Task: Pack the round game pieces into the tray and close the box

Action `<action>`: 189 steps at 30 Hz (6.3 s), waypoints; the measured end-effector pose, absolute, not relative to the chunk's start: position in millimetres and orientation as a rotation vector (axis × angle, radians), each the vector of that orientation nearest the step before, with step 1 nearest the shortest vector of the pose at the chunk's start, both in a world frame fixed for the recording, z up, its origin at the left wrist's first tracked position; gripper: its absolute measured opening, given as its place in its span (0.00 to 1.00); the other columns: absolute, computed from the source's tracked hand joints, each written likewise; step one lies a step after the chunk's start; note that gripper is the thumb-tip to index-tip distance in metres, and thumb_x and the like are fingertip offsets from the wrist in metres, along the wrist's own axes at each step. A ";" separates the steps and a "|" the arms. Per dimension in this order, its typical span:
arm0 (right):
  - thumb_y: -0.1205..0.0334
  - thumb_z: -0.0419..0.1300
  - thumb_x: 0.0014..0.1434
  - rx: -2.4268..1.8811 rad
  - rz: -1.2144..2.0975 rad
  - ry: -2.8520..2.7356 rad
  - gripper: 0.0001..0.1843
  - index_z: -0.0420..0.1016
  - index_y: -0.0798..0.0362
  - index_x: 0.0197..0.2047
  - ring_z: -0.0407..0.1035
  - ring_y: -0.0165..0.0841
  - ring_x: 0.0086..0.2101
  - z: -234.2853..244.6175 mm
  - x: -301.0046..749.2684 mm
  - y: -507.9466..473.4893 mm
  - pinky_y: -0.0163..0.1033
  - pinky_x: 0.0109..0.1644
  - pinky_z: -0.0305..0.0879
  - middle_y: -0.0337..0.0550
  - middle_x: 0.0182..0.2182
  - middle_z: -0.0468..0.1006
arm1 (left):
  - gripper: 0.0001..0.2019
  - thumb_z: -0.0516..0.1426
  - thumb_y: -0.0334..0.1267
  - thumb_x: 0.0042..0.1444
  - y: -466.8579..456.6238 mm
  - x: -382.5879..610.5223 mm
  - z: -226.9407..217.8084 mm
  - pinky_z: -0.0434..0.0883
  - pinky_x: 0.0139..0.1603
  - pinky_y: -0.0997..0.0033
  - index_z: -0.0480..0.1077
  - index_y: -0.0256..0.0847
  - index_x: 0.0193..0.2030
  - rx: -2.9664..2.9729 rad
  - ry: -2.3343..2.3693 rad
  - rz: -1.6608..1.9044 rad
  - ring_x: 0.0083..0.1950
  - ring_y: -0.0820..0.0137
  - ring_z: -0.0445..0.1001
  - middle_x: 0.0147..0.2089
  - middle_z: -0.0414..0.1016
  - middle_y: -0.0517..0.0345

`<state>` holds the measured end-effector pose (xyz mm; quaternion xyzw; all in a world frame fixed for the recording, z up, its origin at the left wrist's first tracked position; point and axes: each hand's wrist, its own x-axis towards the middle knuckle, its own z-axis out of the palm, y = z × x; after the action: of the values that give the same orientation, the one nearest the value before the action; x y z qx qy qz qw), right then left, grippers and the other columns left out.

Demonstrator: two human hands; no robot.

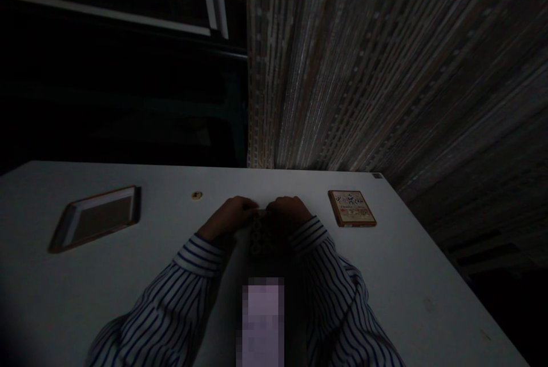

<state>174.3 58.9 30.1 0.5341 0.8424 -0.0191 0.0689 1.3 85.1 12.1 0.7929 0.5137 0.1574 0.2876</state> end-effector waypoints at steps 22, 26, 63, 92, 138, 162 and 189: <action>0.59 0.41 0.61 1.773 -0.010 2.532 0.19 0.69 0.51 0.47 0.67 0.33 0.43 59.6 189.2 52.3 0.37 0.45 0.58 0.45 0.43 0.74 | 0.14 0.48 0.38 0.52 88.1 -8.1 22.9 0.65 0.38 0.72 0.74 0.37 0.34 2.165 1.405 0.703 0.37 0.67 0.73 0.35 0.77 0.52; 0.60 0.42 0.61 1.775 -0.013 2.551 0.18 0.69 0.51 0.47 0.67 0.33 0.44 63.9 188.3 49.4 0.37 0.46 0.57 0.45 0.43 0.74 | 0.15 0.47 0.40 0.52 87.9 -10.6 28.7 0.65 0.40 0.72 0.73 0.38 0.35 2.165 1.400 0.727 0.39 0.66 0.73 0.37 0.77 0.52; 0.59 0.41 0.62 1.831 0.025 2.688 0.18 0.70 0.52 0.43 0.67 0.32 0.42 88.0 177.1 29.1 0.35 0.44 0.55 0.44 0.40 0.75 | 0.16 0.52 0.48 0.49 50.2 -83.7 70.7 0.69 0.40 0.70 0.72 0.39 0.36 1.920 1.755 1.208 0.37 0.67 0.74 0.36 0.76 0.55; 0.60 0.46 0.58 1.622 -0.144 2.837 0.16 0.72 0.52 0.41 0.67 0.33 0.42 69.6 92.4 73.8 0.34 0.44 0.57 0.43 0.40 0.75 | 0.19 0.48 0.42 0.53 54.9 -129.9 -15.0 0.61 0.54 0.65 0.66 0.34 0.48 2.104 1.979 0.952 0.52 0.61 0.66 0.49 0.70 0.47; 0.57 0.50 0.54 1.537 -0.188 2.840 0.16 0.69 0.52 0.43 0.66 0.34 0.40 24.2 -4.0 132.6 0.36 0.40 0.56 0.45 0.39 0.73 | 0.16 0.47 0.33 0.53 61.8 -135.0 -42.4 0.64 0.52 0.60 0.67 0.32 0.47 1.795 1.846 1.359 0.49 0.62 0.68 0.46 0.72 0.45; 0.57 0.53 0.55 1.426 -0.239 3.150 0.15 0.70 0.53 0.45 0.66 0.31 0.38 55.2 56.2 53.8 0.35 0.43 0.58 0.44 0.37 0.73 | 0.16 0.59 0.45 0.44 38.4 -95.9 -4.7 0.69 0.36 0.71 0.72 0.33 0.34 1.112 1.008 1.355 0.32 0.71 0.73 0.30 0.76 0.53; 0.57 0.60 0.48 1.917 -1.564 3.195 0.17 0.70 0.56 0.40 0.68 0.27 0.28 42.0 144.0 23.4 0.34 0.33 0.65 0.40 0.29 0.75 | 0.15 0.60 0.43 0.42 19.8 -20.2 41.1 0.70 0.40 0.70 0.73 0.35 0.35 1.308 0.986 1.205 0.36 0.68 0.74 0.34 0.77 0.52</action>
<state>144.0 23.4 42.0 0.4273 0.7122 -0.3486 -0.4344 -20.2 19.8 41.1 0.5469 0.4123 0.5038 0.5264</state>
